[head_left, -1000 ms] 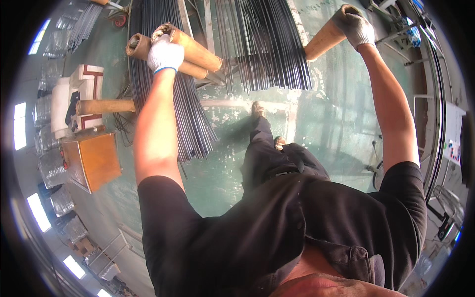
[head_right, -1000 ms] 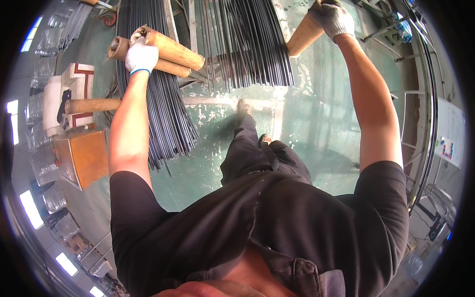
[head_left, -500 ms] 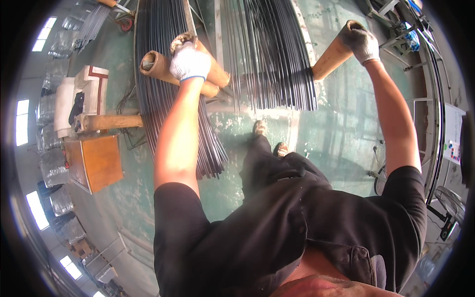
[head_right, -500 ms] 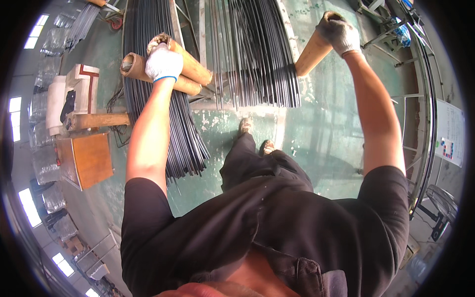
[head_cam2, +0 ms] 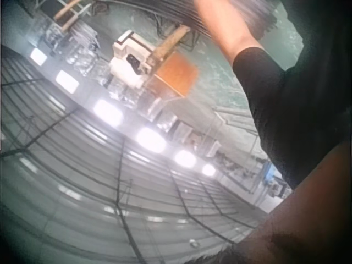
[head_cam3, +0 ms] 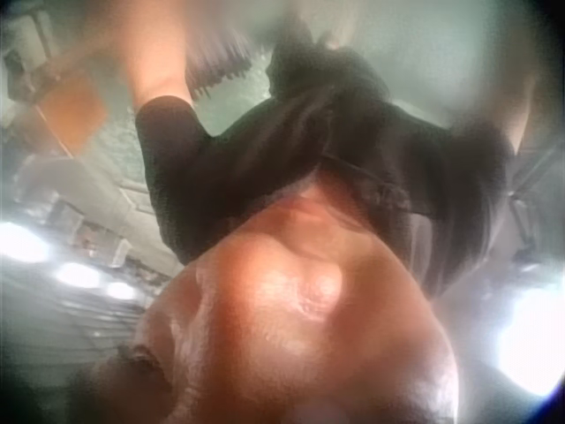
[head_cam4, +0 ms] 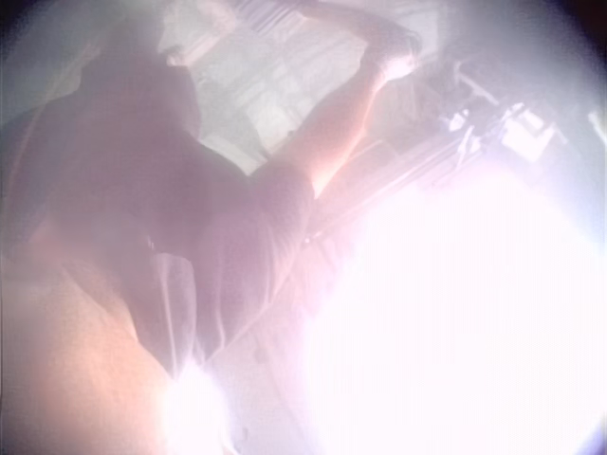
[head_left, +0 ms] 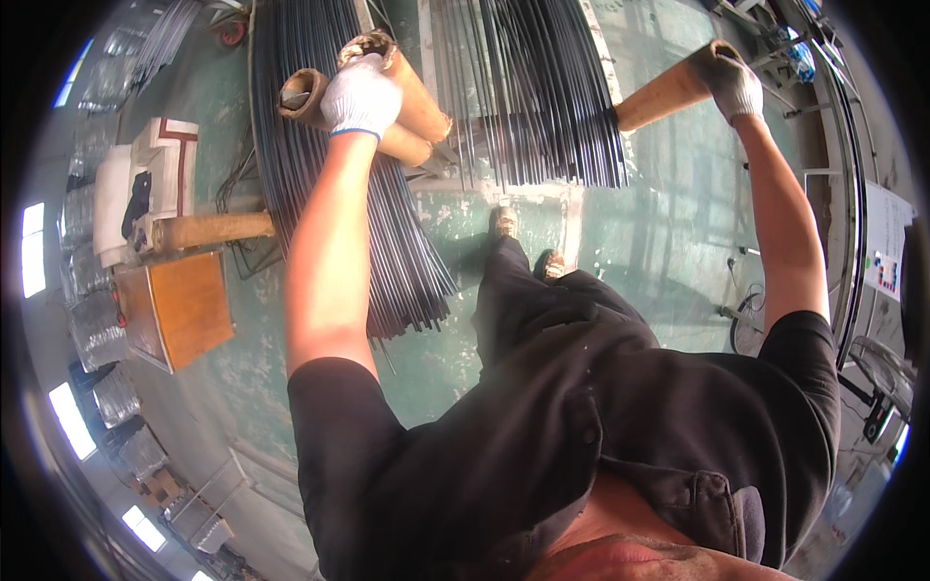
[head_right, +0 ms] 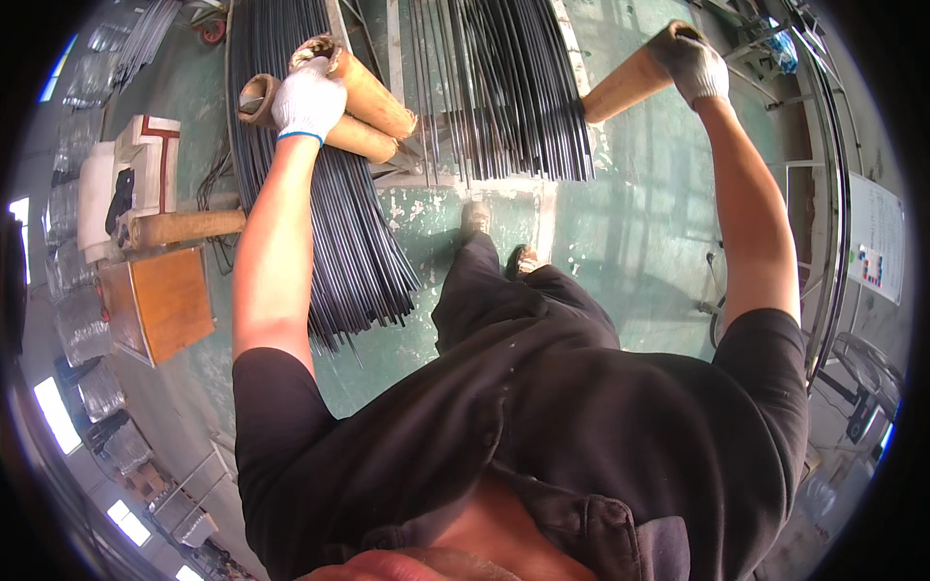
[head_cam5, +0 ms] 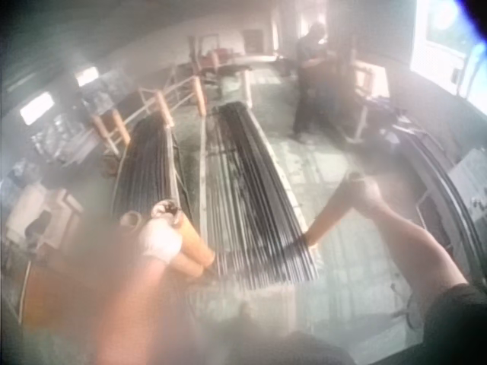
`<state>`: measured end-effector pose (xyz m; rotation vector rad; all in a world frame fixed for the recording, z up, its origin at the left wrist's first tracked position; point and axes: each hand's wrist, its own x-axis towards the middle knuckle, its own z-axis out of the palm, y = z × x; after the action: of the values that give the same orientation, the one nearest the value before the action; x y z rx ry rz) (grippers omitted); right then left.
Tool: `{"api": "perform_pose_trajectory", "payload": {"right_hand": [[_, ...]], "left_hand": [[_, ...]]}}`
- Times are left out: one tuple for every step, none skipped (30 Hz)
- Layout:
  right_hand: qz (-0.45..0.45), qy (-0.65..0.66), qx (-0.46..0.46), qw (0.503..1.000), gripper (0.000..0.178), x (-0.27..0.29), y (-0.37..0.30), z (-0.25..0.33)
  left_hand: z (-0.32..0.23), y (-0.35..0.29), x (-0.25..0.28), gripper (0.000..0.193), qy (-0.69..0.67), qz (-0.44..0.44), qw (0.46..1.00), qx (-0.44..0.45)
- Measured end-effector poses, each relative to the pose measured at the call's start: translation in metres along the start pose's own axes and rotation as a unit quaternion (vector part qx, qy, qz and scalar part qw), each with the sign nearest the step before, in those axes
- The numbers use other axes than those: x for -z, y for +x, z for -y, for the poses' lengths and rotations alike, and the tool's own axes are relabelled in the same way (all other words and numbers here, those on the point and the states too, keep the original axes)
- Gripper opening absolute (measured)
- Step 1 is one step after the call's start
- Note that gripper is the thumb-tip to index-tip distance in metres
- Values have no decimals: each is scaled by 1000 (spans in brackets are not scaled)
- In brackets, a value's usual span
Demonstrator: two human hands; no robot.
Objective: The person adjusts a metal rod bending machine, then loads multiple straight metal rods into the machine and bends them into curved shapes. The person removes the bent rods and places them on a wooden workbench.
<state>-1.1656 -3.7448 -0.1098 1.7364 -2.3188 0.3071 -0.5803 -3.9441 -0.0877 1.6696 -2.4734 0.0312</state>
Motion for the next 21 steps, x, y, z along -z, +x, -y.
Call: {"api": "perform_pose_trajectory", "payload": {"right_hand": [[-1,-2,1,1000,44,-2,-3,1],[-2,-4,1,1000,41,-1,-7,6],[-5,-6,4,1000,39,2,-8,15],[-19,3,25,999,38,3,-5,27],[-32,-24,31,999,37,4,1,38],[-43,-50,36,997,36,5,6,50],[-35,-67,36,996,36,0,17,47],[-24,-82,36,996,35,-2,28,52],[-14,-98,36,994,35,-4,35,56],[9,-120,1,993,32,-3,38,58],[-21,-106,33,994,31,-7,37,56],[-51,-91,65,992,30,-10,33,52],[-56,-87,68,992,29,-13,29,49],[-62,-83,71,992,27,-12,27,49],[-68,-80,74,992,26,-10,23,48],[-66,-65,74,993,25,-8,20,46],[-73,-58,84,992,22,-6,18,50],[-80,-52,94,991,19,-3,18,54],[-70,-67,103,990,17,-1,18,53],[-63,-78,110,989,15,-2,16,51],[-56,-90,118,987,13,-2,16,49]], "left_hand": [[5,3,-1,30,10,6,1000,-7],[-4,8,6,32,13,26,1000,0],[-7,14,3,32,37,8,999,-17],[-4,12,0,32,23,-8,1000,16],[-14,12,7,31,3,-23,999,40],[-19,12,8,31,-4,-26,999,40],[-21,14,8,30,-12,-29,999,41],[-21,13,6,30,-18,-30,999,42],[-22,12,4,30,-17,-30,998,44],[-23,12,2,30,-16,-30,998,45],[-22,11,2,30,-17,-34,998,48],[-18,9,0,29,-23,-44,998,38],[-13,10,-2,29,-27,-45,998,34],[-7,13,-3,28,-31,-47,998,32],[-2,15,-4,29,-35,-49,998,29],[5,17,-6,30,-44,-68,997,13],[10,22,0,31,-44,-32,998,21],[8,21,-1,31,-42,-36,998,24],[5,21,-3,31,-41,-40,998,27],[4,22,-3,29,-35,-42,998,32],[2,23,-5,28,-29,-43,998,38]]}}
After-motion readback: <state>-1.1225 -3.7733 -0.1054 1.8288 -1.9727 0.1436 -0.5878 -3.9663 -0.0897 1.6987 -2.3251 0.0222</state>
